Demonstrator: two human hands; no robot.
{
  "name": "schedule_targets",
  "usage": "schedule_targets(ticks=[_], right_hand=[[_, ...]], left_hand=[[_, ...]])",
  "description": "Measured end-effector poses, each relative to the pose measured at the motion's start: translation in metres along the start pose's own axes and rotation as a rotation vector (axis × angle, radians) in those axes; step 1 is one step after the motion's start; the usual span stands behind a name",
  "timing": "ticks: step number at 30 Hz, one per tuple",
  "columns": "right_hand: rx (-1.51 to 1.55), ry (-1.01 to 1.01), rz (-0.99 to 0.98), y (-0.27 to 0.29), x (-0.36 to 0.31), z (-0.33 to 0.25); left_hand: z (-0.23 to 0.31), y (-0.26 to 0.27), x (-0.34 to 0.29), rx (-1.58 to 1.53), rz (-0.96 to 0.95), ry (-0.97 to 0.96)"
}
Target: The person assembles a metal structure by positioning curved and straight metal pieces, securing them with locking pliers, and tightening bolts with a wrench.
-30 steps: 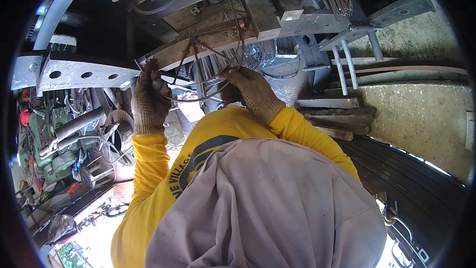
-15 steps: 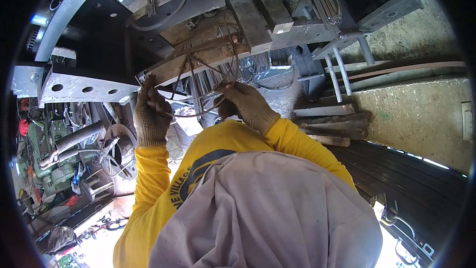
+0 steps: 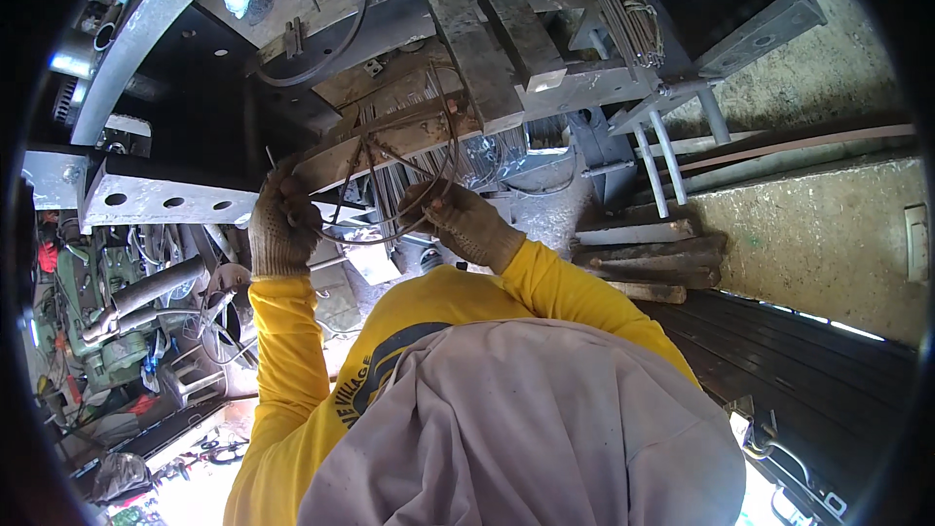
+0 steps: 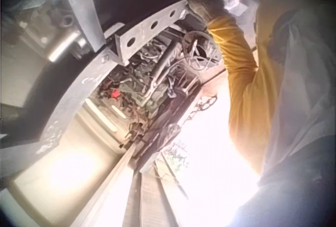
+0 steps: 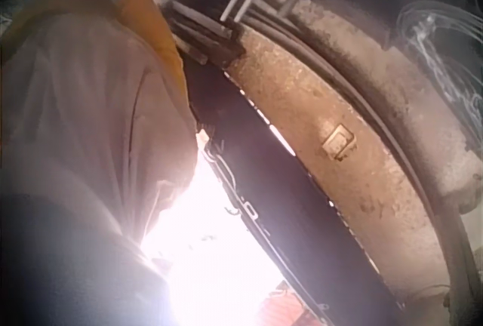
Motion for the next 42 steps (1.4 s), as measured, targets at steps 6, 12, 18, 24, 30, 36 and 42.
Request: schedule_targets(ticks=[6, 12, 18, 24, 30, 36, 42], right_hand=[[-0.017, 0.083, 0.082, 0.008, 0.012, 0.016], [-0.134, 0.153, 0.159, 0.006, 0.012, 0.014], [-0.695, 0.045, 0.262, -0.017, -0.006, -0.024], [-0.589, -0.09, 0.312, -0.023, -0.022, -0.02], [-0.745, 0.052, 0.277, -0.025, -0.028, -0.053], [-0.768, 0.038, 0.112, -0.05, -0.029, -0.057], [-0.809, 0.007, -0.019, -0.058, -0.025, -0.047]], left_hand=[[0.017, -0.005, 0.037, 0.137, -0.021, 0.045], [0.02, -0.007, 0.044, 0.242, -0.027, -0.009], [0.016, 0.01, 0.005, 0.149, -0.044, -0.066], [0.011, 0.013, -0.038, 0.097, -0.319, -0.192], [0.004, 0.013, -0.074, 0.155, -0.421, -0.227], [0.006, 0.034, -0.103, 0.016, -0.511, -0.246], [-0.002, 0.055, -0.134, -0.054, -0.391, -0.328]])
Point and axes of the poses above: each hand's wrist, its own x-axis towards the middle knuckle, its own y-axis out of the back of the hand, z = x × y, the point moved 6 cm from there along x, towards the middle knuckle, and after that the axes turned 6 degrees about z, right-handed, at the moved point
